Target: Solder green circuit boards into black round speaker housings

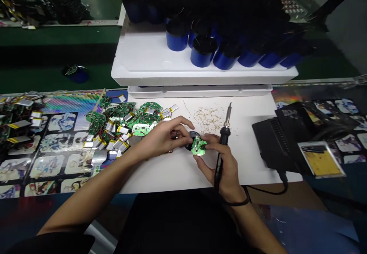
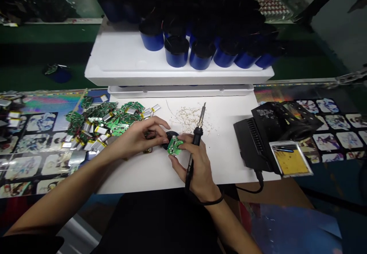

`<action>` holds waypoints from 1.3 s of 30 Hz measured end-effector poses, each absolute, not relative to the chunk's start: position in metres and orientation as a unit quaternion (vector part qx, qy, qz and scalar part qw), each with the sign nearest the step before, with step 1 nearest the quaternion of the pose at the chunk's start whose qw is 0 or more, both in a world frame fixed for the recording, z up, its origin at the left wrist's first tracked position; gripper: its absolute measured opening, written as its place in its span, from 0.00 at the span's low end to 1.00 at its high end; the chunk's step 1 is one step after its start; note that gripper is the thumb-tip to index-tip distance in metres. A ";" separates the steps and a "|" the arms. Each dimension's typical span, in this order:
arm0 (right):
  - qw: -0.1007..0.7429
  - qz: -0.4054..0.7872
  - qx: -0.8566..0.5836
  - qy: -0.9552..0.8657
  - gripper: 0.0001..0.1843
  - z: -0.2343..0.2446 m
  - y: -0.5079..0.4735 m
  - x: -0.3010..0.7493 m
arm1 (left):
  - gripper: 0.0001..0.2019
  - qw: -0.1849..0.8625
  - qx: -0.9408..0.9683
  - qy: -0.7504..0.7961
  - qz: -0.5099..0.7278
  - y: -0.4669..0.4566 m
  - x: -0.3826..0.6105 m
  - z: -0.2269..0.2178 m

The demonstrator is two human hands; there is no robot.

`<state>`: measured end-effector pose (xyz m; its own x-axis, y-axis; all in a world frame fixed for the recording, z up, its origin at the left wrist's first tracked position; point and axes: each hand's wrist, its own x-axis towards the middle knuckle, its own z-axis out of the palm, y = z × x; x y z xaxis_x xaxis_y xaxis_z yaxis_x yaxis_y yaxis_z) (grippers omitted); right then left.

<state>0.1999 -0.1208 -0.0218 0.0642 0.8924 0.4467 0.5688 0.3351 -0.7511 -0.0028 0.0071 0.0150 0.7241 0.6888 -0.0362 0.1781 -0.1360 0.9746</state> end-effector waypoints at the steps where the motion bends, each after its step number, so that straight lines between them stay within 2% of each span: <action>1: 0.466 0.153 -0.547 -0.678 0.24 -0.022 -0.120 0.199 | 0.11 0.587 0.719 0.300 0.218 0.008 -0.003 0.014; 7: 0.454 0.069 -0.525 -0.717 0.24 -0.030 -0.112 0.192 | 0.08 0.569 0.741 0.299 0.196 0.010 -0.006 0.013; 16: 0.435 0.056 -0.527 -0.728 0.25 -0.027 -0.113 0.199 | 0.09 0.590 0.723 0.303 0.196 0.010 -0.005 0.010; 20: 0.445 0.103 -0.527 -0.717 0.25 -0.023 -0.114 0.198 | 0.08 0.578 0.733 0.299 0.198 0.010 -0.005 0.008; 28: 0.547 0.152 -0.511 -0.645 0.24 -0.019 -0.101 0.191 | 0.06 0.534 0.763 0.292 0.215 0.008 -0.003 0.008; 39: 0.561 0.208 -0.516 -0.613 0.21 -0.026 -0.099 0.188 | 0.05 0.538 0.761 0.272 0.237 0.006 -0.001 0.013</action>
